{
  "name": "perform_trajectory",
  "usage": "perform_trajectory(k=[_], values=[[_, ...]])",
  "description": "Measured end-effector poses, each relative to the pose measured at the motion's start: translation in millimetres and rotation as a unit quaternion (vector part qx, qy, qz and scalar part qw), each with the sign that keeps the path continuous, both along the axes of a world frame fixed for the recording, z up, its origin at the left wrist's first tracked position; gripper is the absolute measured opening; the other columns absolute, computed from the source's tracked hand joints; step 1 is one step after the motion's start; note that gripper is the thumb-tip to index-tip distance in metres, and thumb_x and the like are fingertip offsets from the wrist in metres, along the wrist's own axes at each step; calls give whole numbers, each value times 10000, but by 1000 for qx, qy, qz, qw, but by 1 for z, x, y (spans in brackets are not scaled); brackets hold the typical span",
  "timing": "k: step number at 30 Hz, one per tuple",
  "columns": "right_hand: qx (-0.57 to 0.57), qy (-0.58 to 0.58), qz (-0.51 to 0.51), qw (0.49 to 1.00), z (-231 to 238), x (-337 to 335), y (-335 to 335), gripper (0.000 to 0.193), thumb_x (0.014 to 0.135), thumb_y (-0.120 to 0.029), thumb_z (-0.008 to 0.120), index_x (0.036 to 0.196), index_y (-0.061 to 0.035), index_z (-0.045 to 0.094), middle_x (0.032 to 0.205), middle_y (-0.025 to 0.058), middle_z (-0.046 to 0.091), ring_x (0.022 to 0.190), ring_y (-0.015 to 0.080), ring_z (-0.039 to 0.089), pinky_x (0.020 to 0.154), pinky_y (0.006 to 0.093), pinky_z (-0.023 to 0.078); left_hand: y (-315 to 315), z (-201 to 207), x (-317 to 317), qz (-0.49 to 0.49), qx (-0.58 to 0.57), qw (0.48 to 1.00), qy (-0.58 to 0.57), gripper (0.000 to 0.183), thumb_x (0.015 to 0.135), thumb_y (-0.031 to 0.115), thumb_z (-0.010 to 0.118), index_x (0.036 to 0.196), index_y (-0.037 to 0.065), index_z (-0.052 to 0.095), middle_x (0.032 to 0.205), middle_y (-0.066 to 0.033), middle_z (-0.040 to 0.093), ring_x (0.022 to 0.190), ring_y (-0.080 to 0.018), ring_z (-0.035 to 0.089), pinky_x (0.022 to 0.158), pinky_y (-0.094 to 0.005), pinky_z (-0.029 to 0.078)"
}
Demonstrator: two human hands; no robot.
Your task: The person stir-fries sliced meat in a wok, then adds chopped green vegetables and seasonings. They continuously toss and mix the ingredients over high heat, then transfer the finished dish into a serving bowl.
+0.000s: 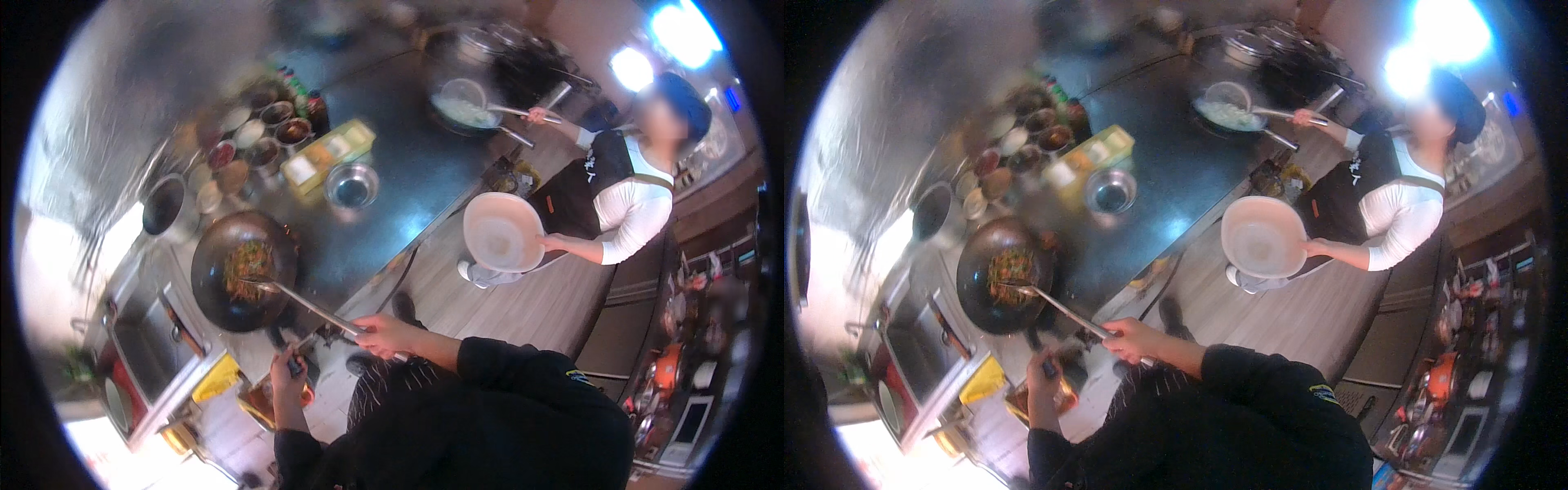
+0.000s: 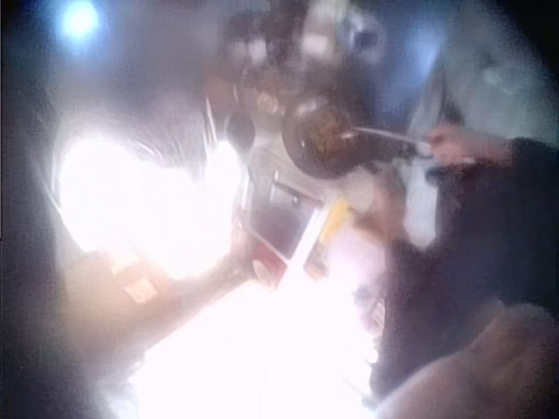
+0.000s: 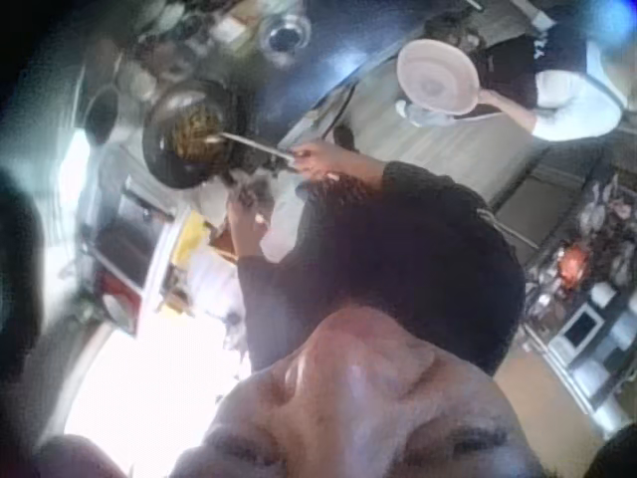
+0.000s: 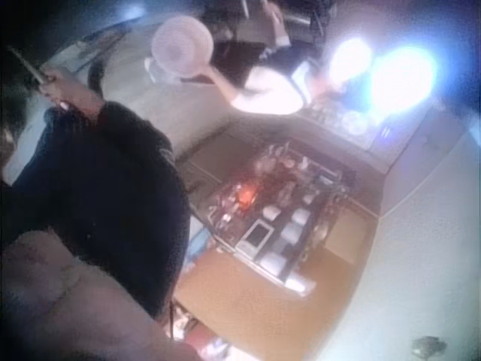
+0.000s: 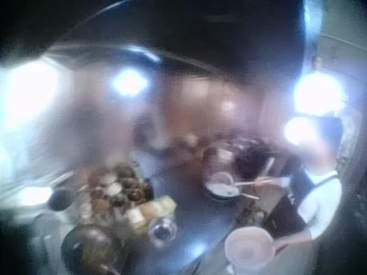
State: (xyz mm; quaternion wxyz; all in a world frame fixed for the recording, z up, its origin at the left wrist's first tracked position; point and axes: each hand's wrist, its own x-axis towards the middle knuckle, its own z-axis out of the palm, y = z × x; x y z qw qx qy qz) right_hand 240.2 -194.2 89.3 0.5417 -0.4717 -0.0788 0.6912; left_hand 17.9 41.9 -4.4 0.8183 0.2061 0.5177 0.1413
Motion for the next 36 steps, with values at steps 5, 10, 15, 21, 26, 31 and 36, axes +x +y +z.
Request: perform_trajectory(k=[5,10,15,21,26,31,36], values=[[118,-129,-114,978,57,105,-48,518,1064,-191,551,1555,-118,402,806,-3,611,525,66,483,425,240,384,7,-10,0,29,-31,998,42,81,981,125,684,968,98,608,781,-33,617,618,-123,566,523,-229,477],[19,-519,-271,811,84,263,-99,553,1039,-226,598,1567,-121,472,897,-15,632,677,57,534,605,255,468,-8,-10,22,26,-66,997,-1,124,992,171,695,941,109,600,760,-1,599,550,-89,519,479,-190,457],[-21,-514,-396,761,92,378,-146,507,1025,-155,621,1525,-161,539,793,-43,569,602,50,486,531,228,430,-28,16,55,49,-66,994,77,252,1007,256,688,1241,173,645,745,27,564,584,-79,526,530,-209,483],[-125,-547,-450,695,76,435,-172,498,1027,-141,616,1519,-164,542,761,-42,541,549,46,471,439,225,351,-35,30,65,53,-31,995,77,267,1026,309,656,1238,149,624,791,8,607,582,-89,534,545,-238,488],[-112,-453,-480,743,60,457,-179,510,1028,-123,602,1531,-115,519,777,-31,560,565,46,477,472,223,387,-24,25,69,27,4,989,143,198,1027,288,663,1114,113,633,747,12,595,530,-87,507,464,-254,444],[-131,-401,-471,775,34,468,-189,534,1038,-121,584,1559,-147,470,784,-17,538,519,42,436,418,226,328,-31,31,81,7,19,991,133,139,1017,216,655,951,118,581,687,42,524,517,-73,466,436,-219,387],[-227,-391,-417,789,-7,504,-202,571,1023,-145,595,1573,-102,446,756,19,596,518,101,513,422,281,410,-52,58,101,44,34,989,134,186,1003,141,618,850,140,513,682,41,505,504,-64,456,430,-193,360]])
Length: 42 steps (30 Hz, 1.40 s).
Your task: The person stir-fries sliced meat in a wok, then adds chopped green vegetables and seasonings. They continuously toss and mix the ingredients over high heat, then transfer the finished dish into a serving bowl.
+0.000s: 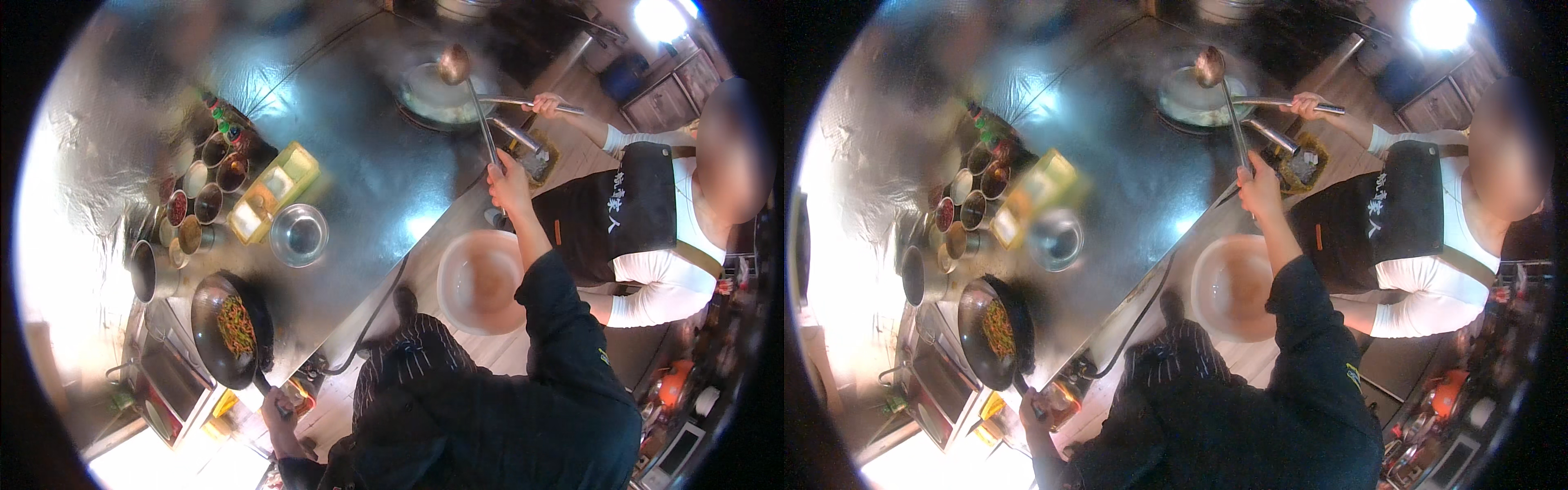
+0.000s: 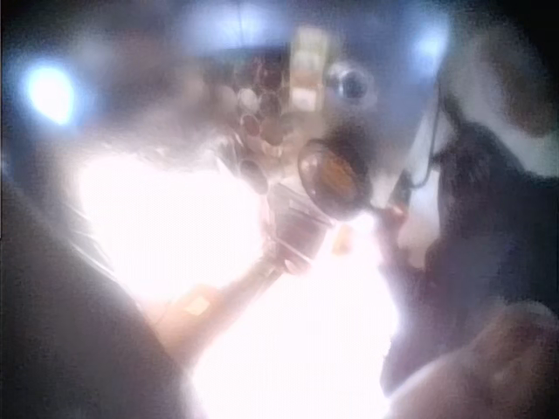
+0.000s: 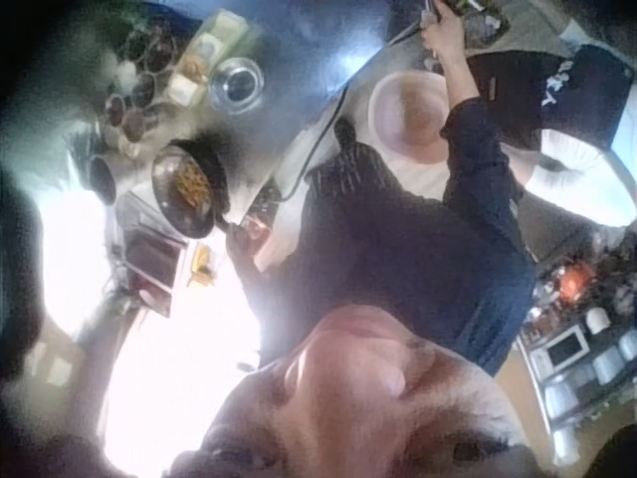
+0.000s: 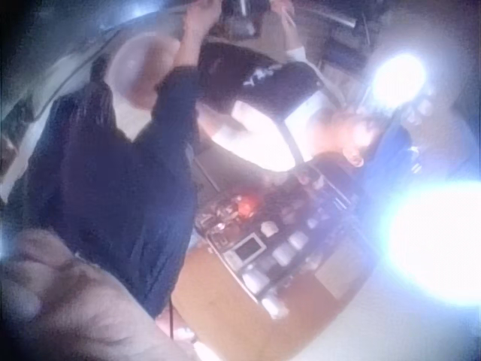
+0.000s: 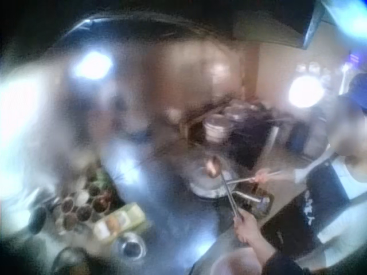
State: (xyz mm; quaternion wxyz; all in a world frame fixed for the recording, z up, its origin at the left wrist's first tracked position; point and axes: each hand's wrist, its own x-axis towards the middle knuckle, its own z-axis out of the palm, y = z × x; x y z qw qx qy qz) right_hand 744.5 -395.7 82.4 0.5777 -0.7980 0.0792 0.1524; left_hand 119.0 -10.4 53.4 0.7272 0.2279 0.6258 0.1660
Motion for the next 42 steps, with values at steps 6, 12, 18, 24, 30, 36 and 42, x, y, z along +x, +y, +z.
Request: perform_trajectory(k=[6,12,18,24,30,36,42], values=[[-96,-53,24,994,-37,52,-7,518,1043,-134,574,1545,-75,460,742,15,535,484,98,444,405,280,366,-69,56,36,-150,149,976,48,176,865,45,644,992,33,523,680,0,508,444,-113,455,394,-241,397],[75,69,8,995,-46,72,11,186,1056,-119,561,1223,-41,584,762,36,553,523,86,457,410,263,362,-59,117,129,-322,198,921,99,199,846,31,663,1007,9,549,644,-40,540,447,-157,507,423,-280,417],[369,214,-80,901,-29,61,6,46,1037,-89,536,992,-80,534,810,79,593,560,69,460,419,204,341,-41,126,246,-465,235,849,87,151,855,27,673,956,12,563,629,-62,564,454,-155,519,444,-284,427],[362,176,-45,914,5,37,-24,50,1039,-112,556,1010,-74,539,829,65,590,558,50,446,408,194,321,-37,100,344,-557,198,806,28,117,857,23,680,894,22,570,630,-57,571,477,-151,529,440,-297,420],[287,104,24,952,77,-20,-49,339,1078,-141,525,1397,-26,539,820,12,563,525,18,403,398,177,295,-54,62,390,-583,163,795,-43,133,882,84,702,824,38,591,643,-50,585,508,-164,544,454,-332,426],[165,91,66,980,148,-112,-23,445,1053,-149,537,1473,-5,514,801,17,583,494,36,427,394,209,315,-62,52,355,-524,97,837,-124,163,892,101,749,854,22,611,644,-51,599,527,-154,577,459,-306,449],[128,52,167,976,176,-210,40,504,1045,-128,539,1526,3,465,776,13,575,477,48,421,388,235,322,-28,67,236,-473,92,866,-136,168,880,103,753,894,6,617,640,-58,606,515,-155,572,467,-321,455]])
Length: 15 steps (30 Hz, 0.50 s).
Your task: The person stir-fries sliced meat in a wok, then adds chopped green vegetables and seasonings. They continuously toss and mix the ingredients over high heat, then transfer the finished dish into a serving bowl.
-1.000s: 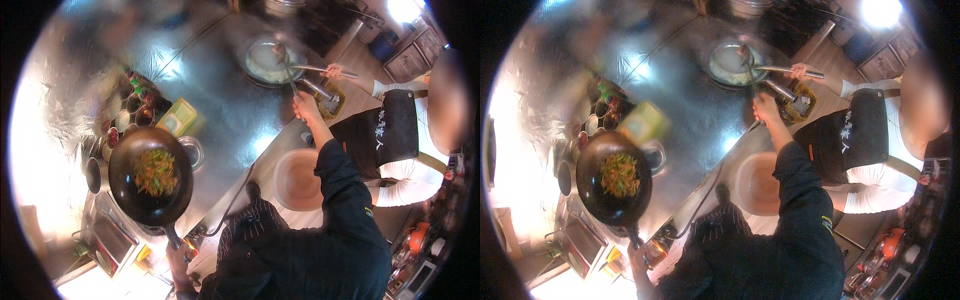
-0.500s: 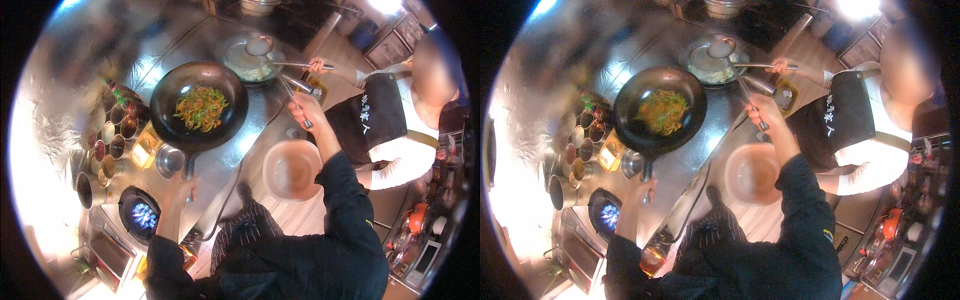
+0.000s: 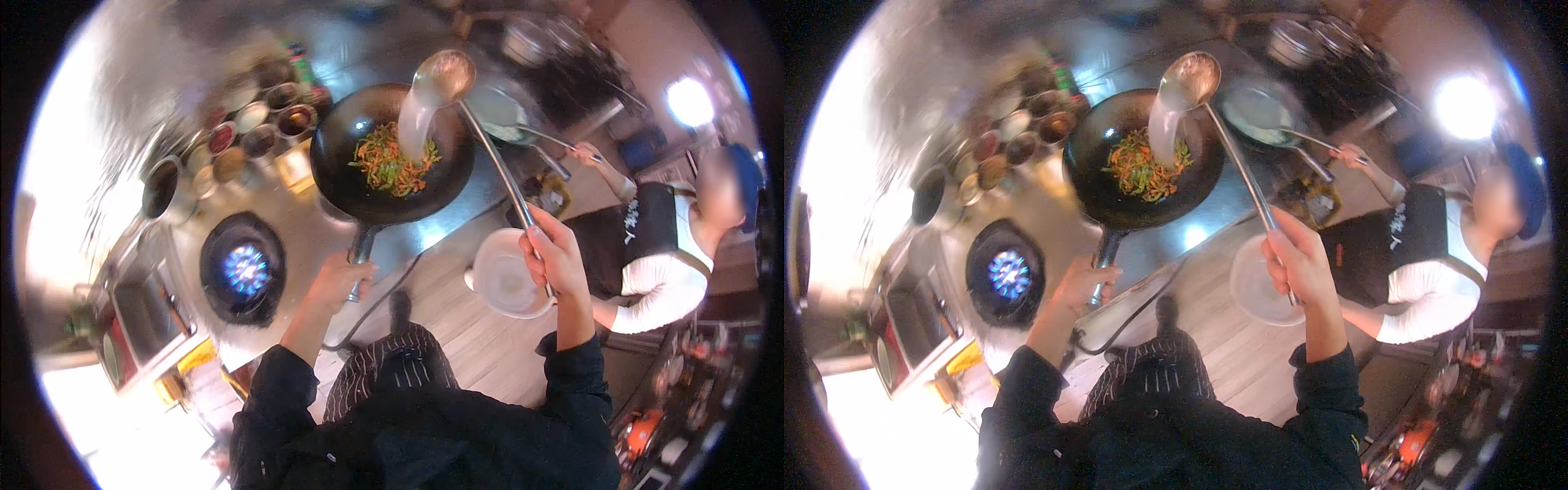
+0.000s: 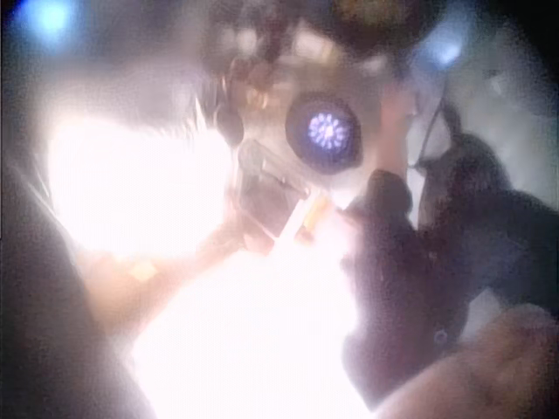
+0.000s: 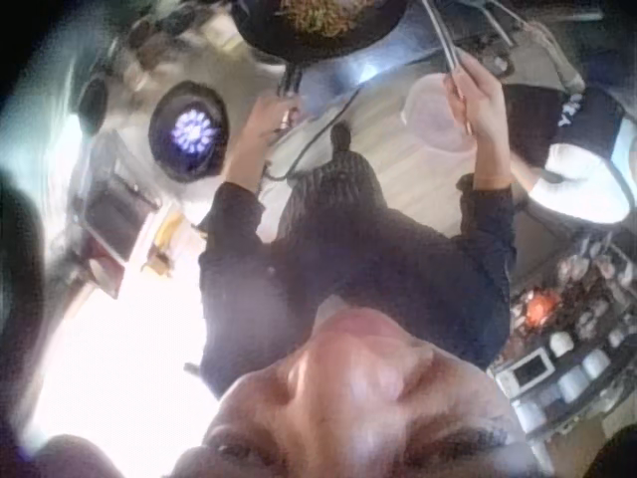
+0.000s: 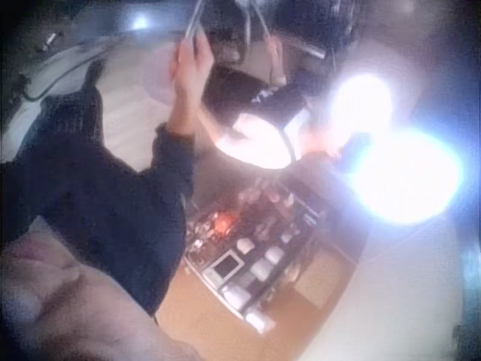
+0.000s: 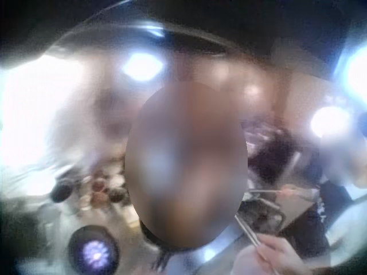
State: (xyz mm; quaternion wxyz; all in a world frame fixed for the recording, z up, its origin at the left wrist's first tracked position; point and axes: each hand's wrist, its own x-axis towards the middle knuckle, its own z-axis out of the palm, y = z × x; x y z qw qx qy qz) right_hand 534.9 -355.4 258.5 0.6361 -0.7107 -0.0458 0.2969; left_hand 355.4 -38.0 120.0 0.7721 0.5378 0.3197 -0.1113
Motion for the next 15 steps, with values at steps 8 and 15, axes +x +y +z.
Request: perform_trajectory(k=[8,15], values=[[37,-71,132,988,-4,-132,98,629,978,-18,604,1570,-3,393,803,41,617,488,66,466,420,228,365,49,2,-206,151,48,987,-3,146,870,70,719,926,-2,605,624,-65,599,496,-169,558,495,-335,454],[-58,0,283,957,-114,-220,177,589,993,-123,628,1555,-72,457,829,62,680,550,119,563,502,279,456,71,-34,-320,236,119,964,32,151,880,52,723,925,-6,590,684,-58,593,542,-156,570,484,-326,461]])
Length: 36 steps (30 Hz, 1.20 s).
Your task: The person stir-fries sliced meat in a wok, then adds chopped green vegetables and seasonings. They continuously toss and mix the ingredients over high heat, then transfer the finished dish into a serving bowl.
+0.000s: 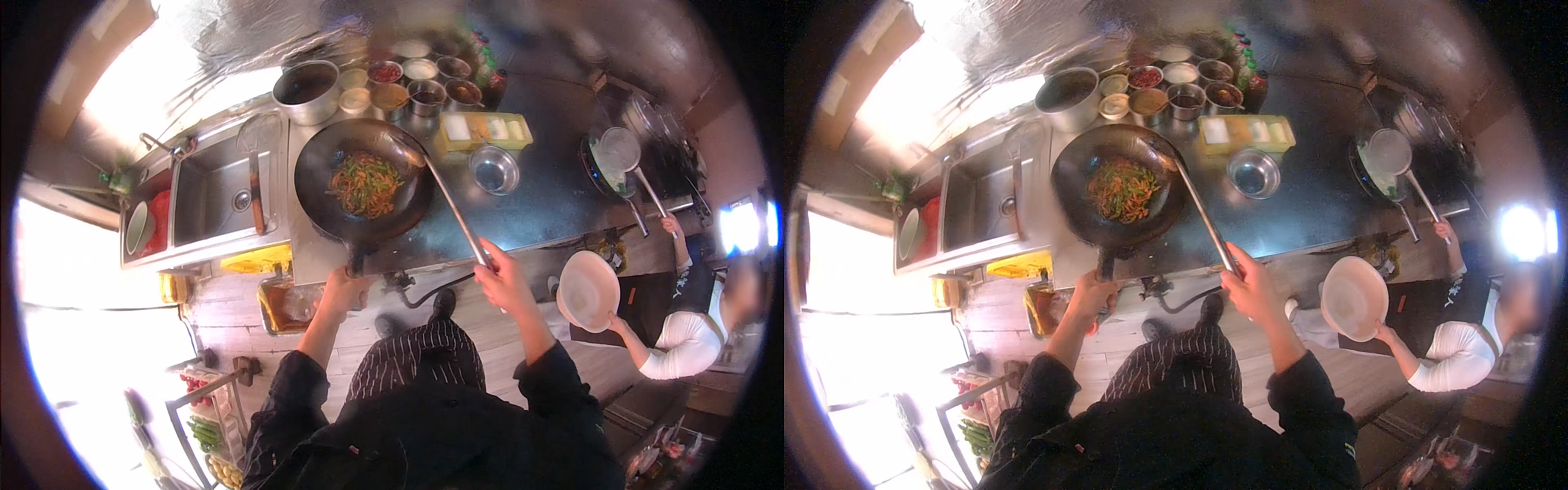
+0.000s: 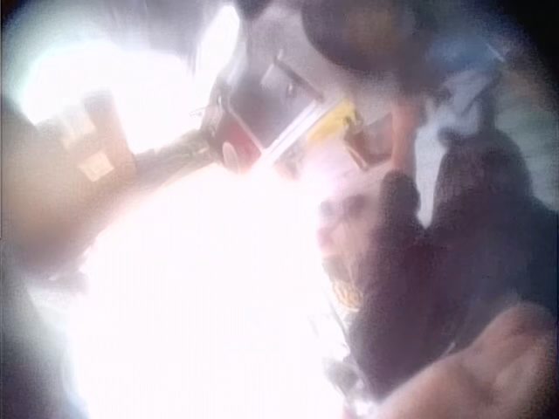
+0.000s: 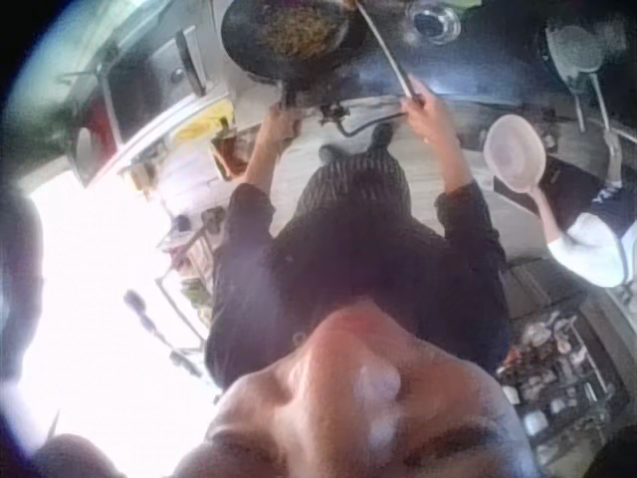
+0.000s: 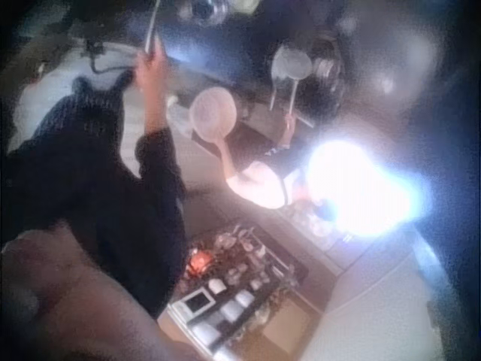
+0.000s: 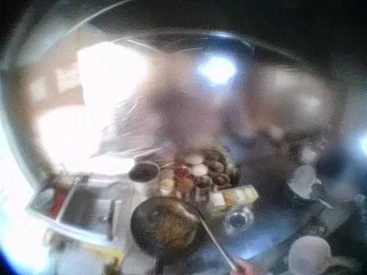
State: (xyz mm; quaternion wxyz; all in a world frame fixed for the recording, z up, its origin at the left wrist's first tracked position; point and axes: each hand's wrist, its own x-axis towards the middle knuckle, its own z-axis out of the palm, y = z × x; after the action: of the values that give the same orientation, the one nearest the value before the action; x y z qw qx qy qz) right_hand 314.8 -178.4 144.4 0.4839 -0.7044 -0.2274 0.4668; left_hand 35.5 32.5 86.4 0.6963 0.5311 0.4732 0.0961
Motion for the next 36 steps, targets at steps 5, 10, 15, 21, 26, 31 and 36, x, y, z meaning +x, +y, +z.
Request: perform_trajectory(k=[5,10,15,21,26,31,36], values=[[-62,-143,33,987,-76,-41,79,544,1014,-207,594,1530,-72,486,867,118,722,683,177,693,648,357,557,8,-39,-16,54,-110,992,-10,180,884,94,732,893,2,577,674,-58,586,543,-157,570,484,-320,468],[-62,-219,179,957,-89,-68,122,543,988,-183,622,1520,-163,514,1042,222,742,907,343,741,816,447,571,10,-75,-5,102,-129,986,-37,181,896,95,732,884,32,563,675,-53,568,535,-165,561,479,-315,475],[-1,-383,295,875,-7,-16,63,615,919,-157,689,1514,-147,533,995,242,709,855,370,697,805,432,539,-11,-63,-1,155,-192,965,-89,182,920,89,728,903,41,553,723,-59,581,535,-178,564,471,-328,474],[-119,-59,300,945,84,23,-17,604,933,-96,646,1525,-149,543,850,36,665,694,129,571,684,292,487,-88,-14,-2,166,-213,959,-89,188,939,92,695,804,47,573,673,-60,573,526,-193,565,480,-343,483],[-134,-96,293,942,26,21,2,598,936,-112,661,1520,-114,536,810,44,633,696,126,565,668,321,484,-35,-60,13,148,-132,973,-121,150,929,99,693,854,45,576,650,-60,570,527,-178,567,483,-329,473],[-61,-221,212,950,3,5,13,582,926,-136,699,1489,-95,560,770,126,615,684,163,557,683,347,485,-82,-76,-41,88,-90,988,-90,153,920,103,700,859,49,571,632,-48,564,499,-158,550,472,-312,452],[-62,-159,261,950,36,-11,-11,582,938,-112,690,1503,-96,553,767,66,626,663,141,561,649,330,485,-94,-44,-64,85,-102,989,-70,169,938,125,691,843,46,574,634,-54,571,469,-162,533,464,-319,448]])
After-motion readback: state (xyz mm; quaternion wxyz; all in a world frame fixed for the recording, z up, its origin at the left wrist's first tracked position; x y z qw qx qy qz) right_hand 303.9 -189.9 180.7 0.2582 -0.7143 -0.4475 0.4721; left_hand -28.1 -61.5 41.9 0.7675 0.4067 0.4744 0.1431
